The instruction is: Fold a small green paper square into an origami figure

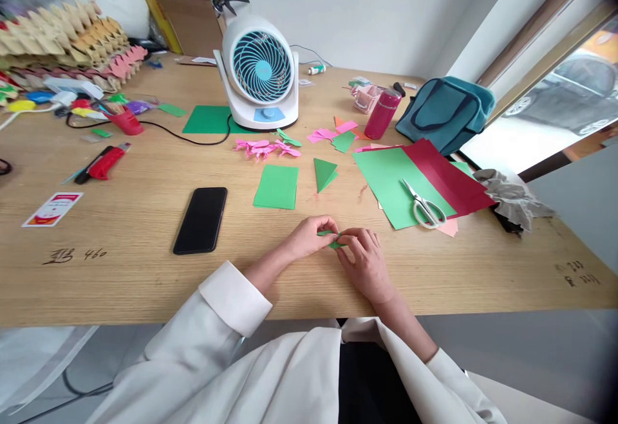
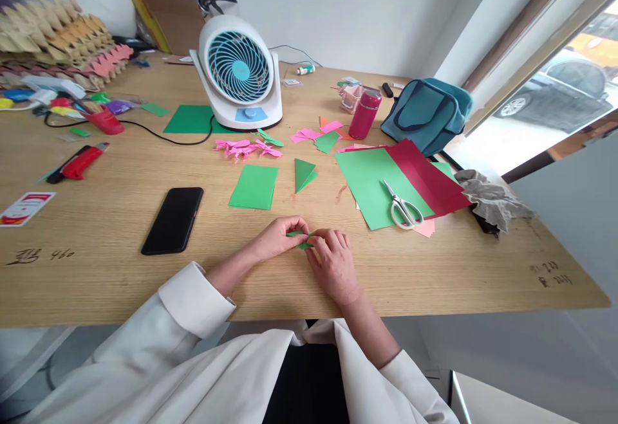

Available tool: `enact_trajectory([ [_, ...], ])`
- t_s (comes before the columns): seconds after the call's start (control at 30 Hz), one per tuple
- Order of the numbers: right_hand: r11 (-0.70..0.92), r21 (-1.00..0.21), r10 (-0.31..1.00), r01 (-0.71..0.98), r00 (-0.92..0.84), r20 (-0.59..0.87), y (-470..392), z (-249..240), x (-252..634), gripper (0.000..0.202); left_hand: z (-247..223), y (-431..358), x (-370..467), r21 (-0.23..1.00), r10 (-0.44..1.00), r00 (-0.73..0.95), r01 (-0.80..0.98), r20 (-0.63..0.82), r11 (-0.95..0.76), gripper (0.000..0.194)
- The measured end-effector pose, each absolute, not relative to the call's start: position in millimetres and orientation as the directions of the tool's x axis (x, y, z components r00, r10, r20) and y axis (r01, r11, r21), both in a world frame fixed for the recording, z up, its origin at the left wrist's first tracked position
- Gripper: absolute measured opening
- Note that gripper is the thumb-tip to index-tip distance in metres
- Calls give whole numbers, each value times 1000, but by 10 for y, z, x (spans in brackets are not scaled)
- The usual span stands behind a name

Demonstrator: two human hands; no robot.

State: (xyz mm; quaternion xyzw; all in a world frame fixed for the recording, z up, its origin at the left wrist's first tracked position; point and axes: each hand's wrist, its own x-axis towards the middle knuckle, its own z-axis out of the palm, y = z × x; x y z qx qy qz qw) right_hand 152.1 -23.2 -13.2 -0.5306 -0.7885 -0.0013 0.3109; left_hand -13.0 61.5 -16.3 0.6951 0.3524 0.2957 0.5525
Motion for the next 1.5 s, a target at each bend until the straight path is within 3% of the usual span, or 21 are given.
enact_trajectory([
  [0.23, 456, -314, 826, 833, -265, 497, -243, -128, 1514, 10, -138, 597, -141, 959, 814, 580, 215, 28, -186, 4],
  [0.53, 463, -255, 822, 849, -303, 482, -265, -118, 1495, 10, -45, 542, -189, 855, 776, 626, 361, 73, -372, 12],
  [1.0, 470, -397, 865, 788, -322, 385, -246, -216, 1499, 15, -24, 482, -159, 604, 785, 617, 607, 51, -517, 19],
  [1.13, 451, -378, 876, 809, -321, 359, -233, -214, 1503, 9, -55, 509, -160, 565, 767, 641, 621, 32, -543, 22],
  [1.5, 471, -310, 864, 826, -361, 351, -214, -205, 1472, 7, -160, 504, -220, 472, 699, 691, 561, 186, -680, 19],
])
